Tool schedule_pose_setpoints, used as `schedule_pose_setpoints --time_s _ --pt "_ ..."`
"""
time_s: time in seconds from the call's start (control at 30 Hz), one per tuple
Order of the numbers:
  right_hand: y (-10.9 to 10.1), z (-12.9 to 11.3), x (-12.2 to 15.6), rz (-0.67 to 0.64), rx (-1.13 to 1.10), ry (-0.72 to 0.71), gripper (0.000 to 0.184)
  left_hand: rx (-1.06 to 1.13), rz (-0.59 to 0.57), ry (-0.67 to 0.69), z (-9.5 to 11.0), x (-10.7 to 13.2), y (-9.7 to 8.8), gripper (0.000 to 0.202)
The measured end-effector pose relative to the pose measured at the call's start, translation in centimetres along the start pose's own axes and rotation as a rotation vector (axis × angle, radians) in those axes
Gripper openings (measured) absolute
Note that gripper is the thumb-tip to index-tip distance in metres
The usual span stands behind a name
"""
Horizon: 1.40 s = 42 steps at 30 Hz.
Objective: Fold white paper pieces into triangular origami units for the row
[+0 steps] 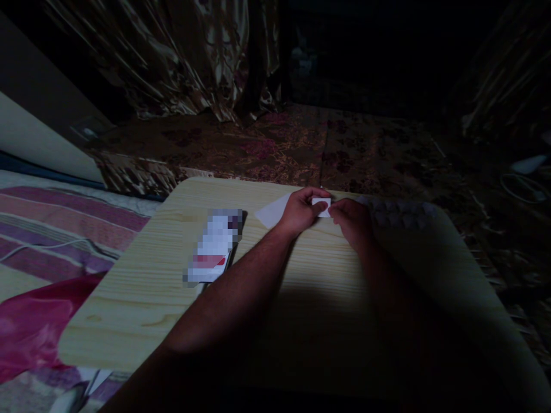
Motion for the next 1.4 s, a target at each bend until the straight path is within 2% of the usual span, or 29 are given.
schedule_pose_setpoints --time_s 0.13,0.33,0.67,0.87,1.4 --pt "0.3 0.1 0.0 0.005 -0.037 0.006 0.021 0.046 0.064 0.022 0.1 -0.1 -0.6 0.030" --pt "0.4 1.1 -0.4 0.041 -0.053 -0.001 0.024 0.074 0.090 0.012 -0.4 -0.2 -0.8 0.031" --pt "0.1 1.5 -0.4 0.088 -0.197 0.016 0.022 0.110 0.063 -0.002 -0.5 -0.1 -0.6 0.030" --pt "0.6 1.0 -0.3 0.045 -0.264 -0.009 0.025 0.118 0.072 -0.008 -0.7 -0.1 -0.8 0.032" --pt "0.6 0.9 -0.4 0.029 -0.284 -0.062 0.027 0.275 0.089 -0.095 -1.5 -0.2 -0.8 0.032"
Point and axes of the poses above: each hand's wrist, its own x-axis away from the middle knuckle, its own y-axis out of the palm, z = x × y, the point moved 10 cm from there along -x, towards the middle knuckle, and after that the axes turned 4 degrees about -z, right-handed, at the moved point
